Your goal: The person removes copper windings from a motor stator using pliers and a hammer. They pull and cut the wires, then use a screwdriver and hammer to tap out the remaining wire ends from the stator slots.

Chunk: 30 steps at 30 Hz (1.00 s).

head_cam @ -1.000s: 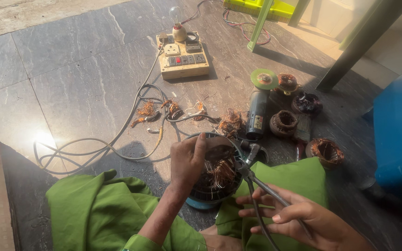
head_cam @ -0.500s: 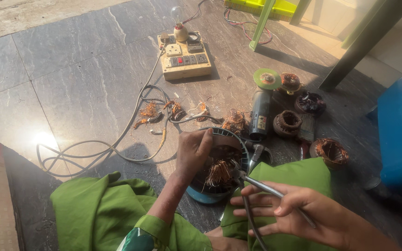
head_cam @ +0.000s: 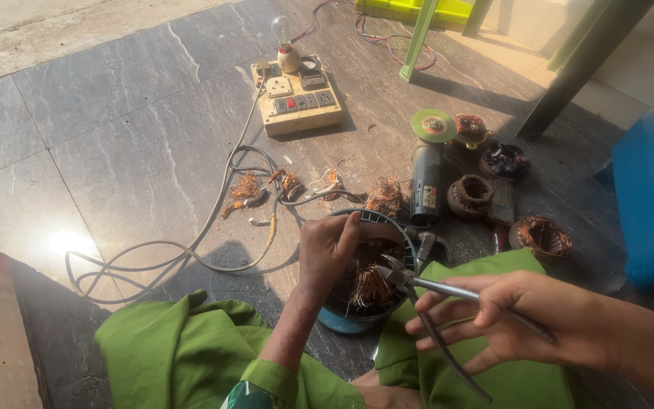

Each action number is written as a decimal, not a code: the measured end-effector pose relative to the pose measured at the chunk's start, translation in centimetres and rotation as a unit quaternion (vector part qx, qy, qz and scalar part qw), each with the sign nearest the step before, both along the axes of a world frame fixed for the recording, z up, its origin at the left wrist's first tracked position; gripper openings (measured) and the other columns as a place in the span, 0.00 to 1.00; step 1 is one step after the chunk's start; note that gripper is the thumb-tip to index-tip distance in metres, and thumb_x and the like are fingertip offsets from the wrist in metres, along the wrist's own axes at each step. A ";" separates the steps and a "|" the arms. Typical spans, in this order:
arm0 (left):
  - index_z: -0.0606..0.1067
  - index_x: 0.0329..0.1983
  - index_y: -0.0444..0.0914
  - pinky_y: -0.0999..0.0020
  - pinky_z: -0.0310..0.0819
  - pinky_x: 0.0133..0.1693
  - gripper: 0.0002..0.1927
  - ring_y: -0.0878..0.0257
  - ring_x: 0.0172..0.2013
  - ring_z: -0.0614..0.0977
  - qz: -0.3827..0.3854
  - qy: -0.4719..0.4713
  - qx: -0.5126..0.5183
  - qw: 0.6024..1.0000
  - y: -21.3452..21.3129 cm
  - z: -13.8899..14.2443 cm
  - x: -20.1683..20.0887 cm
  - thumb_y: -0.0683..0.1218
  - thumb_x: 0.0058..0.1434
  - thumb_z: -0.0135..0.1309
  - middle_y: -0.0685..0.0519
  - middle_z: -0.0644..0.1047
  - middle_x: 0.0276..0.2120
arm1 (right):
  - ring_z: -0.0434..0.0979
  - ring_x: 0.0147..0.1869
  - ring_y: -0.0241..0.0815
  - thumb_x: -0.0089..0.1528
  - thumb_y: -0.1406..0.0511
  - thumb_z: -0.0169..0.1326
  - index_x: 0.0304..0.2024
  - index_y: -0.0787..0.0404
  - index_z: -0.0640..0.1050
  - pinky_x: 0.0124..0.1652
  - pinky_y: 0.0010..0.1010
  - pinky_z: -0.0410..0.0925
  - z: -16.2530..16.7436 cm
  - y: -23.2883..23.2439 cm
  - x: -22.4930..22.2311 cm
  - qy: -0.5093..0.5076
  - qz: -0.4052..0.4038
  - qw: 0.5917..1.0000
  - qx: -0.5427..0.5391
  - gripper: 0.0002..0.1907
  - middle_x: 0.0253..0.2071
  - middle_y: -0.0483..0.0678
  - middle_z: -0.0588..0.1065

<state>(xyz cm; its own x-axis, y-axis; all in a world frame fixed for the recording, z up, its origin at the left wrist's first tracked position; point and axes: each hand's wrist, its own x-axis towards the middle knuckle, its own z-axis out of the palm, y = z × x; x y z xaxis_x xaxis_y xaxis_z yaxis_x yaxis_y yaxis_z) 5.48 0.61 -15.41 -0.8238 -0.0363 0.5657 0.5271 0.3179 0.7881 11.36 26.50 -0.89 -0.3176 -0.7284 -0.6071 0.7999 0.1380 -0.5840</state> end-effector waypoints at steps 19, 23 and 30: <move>0.73 0.19 0.38 0.59 0.69 0.24 0.20 0.56 0.17 0.75 0.019 0.104 -0.115 0.988 -0.2 -0.1 0.9 0.47 0.69 0.48 0.49 0.73 0.16 | 0.79 0.60 0.65 0.56 0.68 0.48 0.45 0.64 0.70 0.55 0.65 0.72 -0.5 -1.9 -1.6 -0.053 -0.057 0.983 0.167 0.14 0.55 0.65 0.75; 0.74 0.19 0.38 0.61 0.69 0.22 0.20 0.58 0.15 0.74 0.009 0.104 -0.124 0.987 -0.2 -0.4 1.1 0.46 0.68 0.48 0.51 0.73 0.15 | 0.77 0.61 0.61 0.59 0.65 0.49 0.55 0.61 0.69 0.56 0.64 0.71 -1.8 -1.3 -0.9 -0.010 -0.027 0.989 0.145 0.21 0.57 0.62 0.73; 0.75 0.21 0.39 0.62 0.71 0.24 0.16 0.60 0.16 0.76 -0.009 0.124 -0.137 0.983 -0.2 -0.1 1.1 0.45 0.66 0.48 0.52 0.74 0.16 | 0.78 0.58 0.55 0.64 0.57 0.48 0.62 0.57 0.65 0.53 0.63 0.74 -2.9 -1.5 0.7 -0.009 -0.037 0.980 0.196 0.25 0.56 0.56 0.73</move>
